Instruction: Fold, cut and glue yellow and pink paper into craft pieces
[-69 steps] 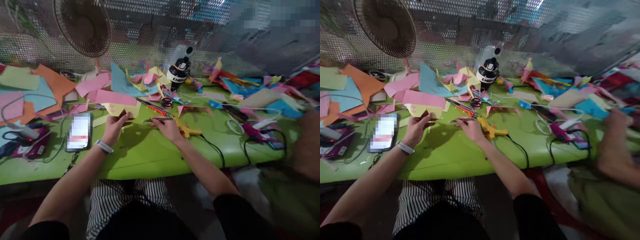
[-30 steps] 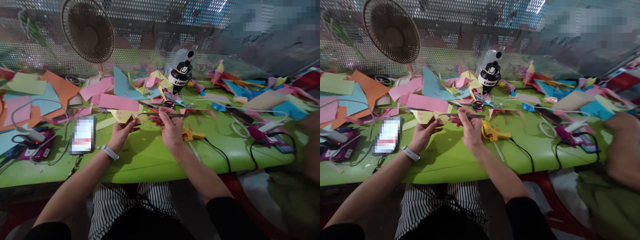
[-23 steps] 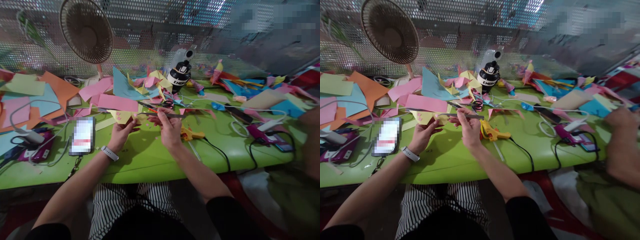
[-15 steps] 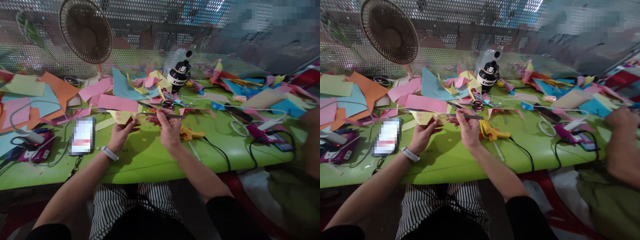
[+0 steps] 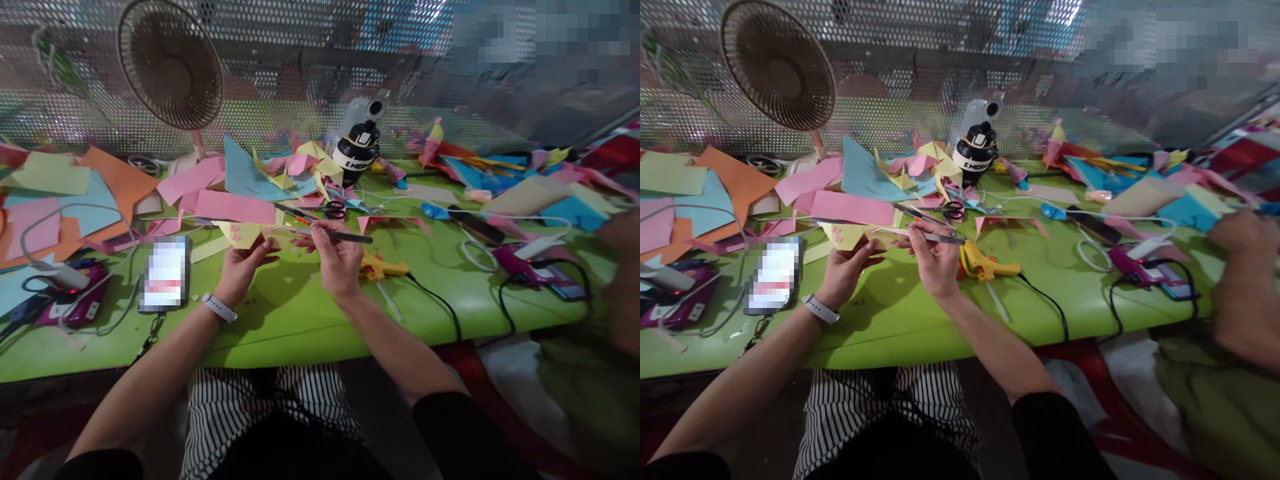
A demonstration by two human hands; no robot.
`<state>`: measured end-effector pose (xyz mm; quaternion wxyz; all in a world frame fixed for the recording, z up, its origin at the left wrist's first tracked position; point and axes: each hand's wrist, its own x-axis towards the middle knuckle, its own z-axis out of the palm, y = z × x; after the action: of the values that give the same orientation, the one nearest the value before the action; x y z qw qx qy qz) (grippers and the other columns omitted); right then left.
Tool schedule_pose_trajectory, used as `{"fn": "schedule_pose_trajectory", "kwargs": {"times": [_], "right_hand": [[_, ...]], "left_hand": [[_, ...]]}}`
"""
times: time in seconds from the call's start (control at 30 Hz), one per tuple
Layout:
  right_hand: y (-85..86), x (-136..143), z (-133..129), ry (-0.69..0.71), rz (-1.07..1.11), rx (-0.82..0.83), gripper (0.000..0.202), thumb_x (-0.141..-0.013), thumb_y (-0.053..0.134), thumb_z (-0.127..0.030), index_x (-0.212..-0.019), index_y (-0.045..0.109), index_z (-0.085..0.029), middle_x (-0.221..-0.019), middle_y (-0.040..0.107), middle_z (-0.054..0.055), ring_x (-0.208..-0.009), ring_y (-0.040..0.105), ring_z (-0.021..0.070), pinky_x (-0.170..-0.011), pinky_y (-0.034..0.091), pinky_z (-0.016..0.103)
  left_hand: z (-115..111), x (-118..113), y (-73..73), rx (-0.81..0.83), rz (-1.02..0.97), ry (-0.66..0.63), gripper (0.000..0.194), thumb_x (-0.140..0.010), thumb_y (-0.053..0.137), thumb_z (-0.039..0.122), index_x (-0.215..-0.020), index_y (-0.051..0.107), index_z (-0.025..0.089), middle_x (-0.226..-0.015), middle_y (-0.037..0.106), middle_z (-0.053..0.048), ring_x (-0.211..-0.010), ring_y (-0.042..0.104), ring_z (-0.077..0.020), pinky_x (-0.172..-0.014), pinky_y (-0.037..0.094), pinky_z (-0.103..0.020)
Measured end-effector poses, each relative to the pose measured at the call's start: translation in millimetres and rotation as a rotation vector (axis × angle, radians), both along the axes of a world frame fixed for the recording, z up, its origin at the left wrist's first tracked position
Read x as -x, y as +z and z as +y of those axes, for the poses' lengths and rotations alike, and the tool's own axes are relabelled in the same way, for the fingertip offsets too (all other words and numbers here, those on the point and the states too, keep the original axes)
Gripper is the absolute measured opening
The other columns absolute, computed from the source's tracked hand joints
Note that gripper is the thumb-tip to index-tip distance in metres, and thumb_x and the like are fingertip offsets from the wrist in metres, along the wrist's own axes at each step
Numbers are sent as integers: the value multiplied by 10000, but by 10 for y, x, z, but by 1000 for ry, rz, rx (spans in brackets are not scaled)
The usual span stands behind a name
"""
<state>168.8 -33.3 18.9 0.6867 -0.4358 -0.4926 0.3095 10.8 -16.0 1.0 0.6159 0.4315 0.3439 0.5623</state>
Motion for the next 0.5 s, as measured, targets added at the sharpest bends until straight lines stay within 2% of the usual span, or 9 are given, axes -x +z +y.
{"fn": "schedule_pose_trajectory", "kwargs": {"times": [0.17, 0.5], "right_hand": [[18, 10, -18, -1, -12, -17, 250, -851, 671, -478, -923, 605, -248, -715, 725, -13, -617, 732, 173, -490, 544, 272], [1, 17, -28, -10, -17, 11, 248, -863, 649, -475, -948, 602, -247, -752, 739, 2, -690, 749, 192, -570, 598, 300]], "left_hand": [[5, 3, -11, -9, -3, 0, 322, -707, 847, 362, -935, 736, 165, -962, 753, -80, -846, 737, -195, -728, 625, -301], [-2, -3, 5, -3, 3, 14, 358, -697, 850, 375, -963, 738, 163, -980, 756, -83, -849, 736, -195, -737, 627, -311]]}}
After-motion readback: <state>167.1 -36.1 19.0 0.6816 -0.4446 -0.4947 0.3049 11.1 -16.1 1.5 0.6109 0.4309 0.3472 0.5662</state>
